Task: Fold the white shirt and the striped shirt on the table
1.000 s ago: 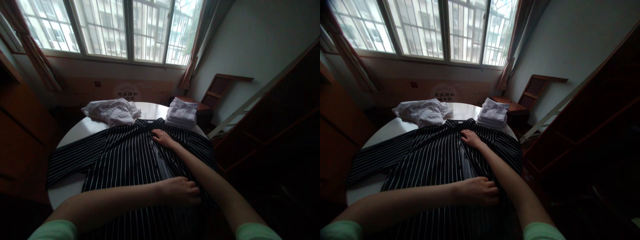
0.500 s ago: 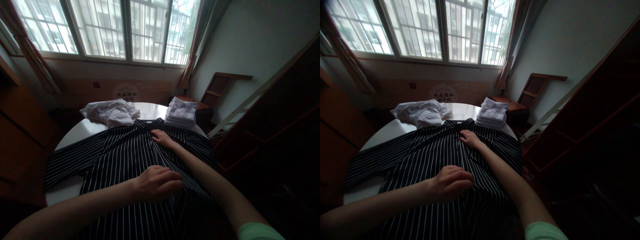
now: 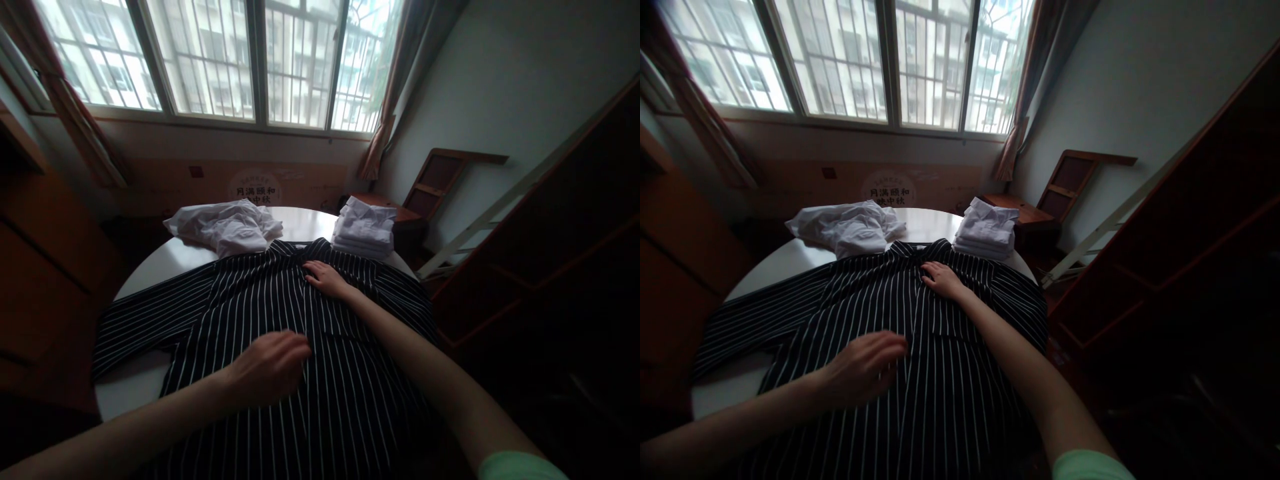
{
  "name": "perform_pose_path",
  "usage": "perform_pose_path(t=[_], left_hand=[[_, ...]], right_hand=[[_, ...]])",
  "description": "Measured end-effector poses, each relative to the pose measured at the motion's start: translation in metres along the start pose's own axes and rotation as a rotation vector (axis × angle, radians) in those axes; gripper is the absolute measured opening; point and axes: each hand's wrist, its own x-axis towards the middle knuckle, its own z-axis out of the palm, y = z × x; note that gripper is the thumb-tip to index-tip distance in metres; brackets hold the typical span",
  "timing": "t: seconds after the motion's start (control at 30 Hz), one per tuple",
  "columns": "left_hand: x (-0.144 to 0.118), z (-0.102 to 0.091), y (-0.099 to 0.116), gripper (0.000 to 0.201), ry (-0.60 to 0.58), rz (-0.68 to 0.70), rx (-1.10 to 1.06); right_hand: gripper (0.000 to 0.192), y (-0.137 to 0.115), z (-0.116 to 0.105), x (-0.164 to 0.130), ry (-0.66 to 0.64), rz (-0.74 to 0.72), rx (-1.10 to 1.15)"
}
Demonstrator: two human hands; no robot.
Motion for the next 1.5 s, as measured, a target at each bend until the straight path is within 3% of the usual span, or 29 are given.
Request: perform_pose_path(t=[0.1, 0.2, 0.3, 0.5, 0.63, 0.9, 1.03, 1.1, 1.2, 1.3, 1.37, 1.5], left_hand=[[-0.014, -0.001, -0.053, 0.031, -0.050, -0.428, 0.231], [-0.037, 0.000, -0.101, 0.045, -0.148, -0.715, 0.361], [-0.055, 0.000, -0.131, 0.050, -0.232, -0.869, 0.391], [-0.053, -0.004, -0.158, 0.055, -0.334, -1.044, 0.329], [-0.046, -0.005, -0.176, 0.058, -0.358, -1.071, 0.315], [-0.044, -0.012, -0.231, 0.056, -0.423, -0.959, 0.377], [-0.018, -0.018, -0.228, 0.044, -0.467, -0.922, 0.450], [0.001, -0.014, -0.216, 0.033, -0.398, -0.875, 0.496], [0.027, -0.001, -0.203, 0.029, -0.138, -0.790, 0.550], [0.040, 0.009, -0.213, 0.038, 0.085, -0.788, 0.580], [0.041, 0.013, -0.229, 0.041, 0.097, -0.858, 0.546], [0.032, 0.023, -0.250, 0.038, -0.086, -0.950, 0.419]], right_hand=[[0.042, -0.002, -0.001, 0.000, -0.013, 0.009, -0.030], [0.043, -0.004, -0.002, 0.000, -0.032, 0.021, -0.057], [0.043, -0.007, -0.002, 0.000, -0.048, 0.044, -0.077], [0.044, -0.014, 0.001, 0.000, -0.059, 0.104, -0.102], [0.045, -0.018, 0.004, 0.007, -0.077, 0.136, -0.089], [0.043, -0.026, 0.009, 0.034, -0.048, 0.198, -0.079], [0.033, -0.031, 0.009, 0.049, 0.028, 0.292, -0.054], [0.030, -0.036, 0.011, 0.054, 0.076, 0.338, -0.070], [0.026, -0.043, 0.015, 0.054, 0.148, 0.350, -0.131], [0.022, -0.046, 0.018, 0.050, 0.181, 0.324, -0.165], [0.022, -0.046, 0.018, 0.048, 0.185, 0.311, -0.165], [0.023, -0.046, 0.016, 0.046, 0.171, 0.308, -0.146]])
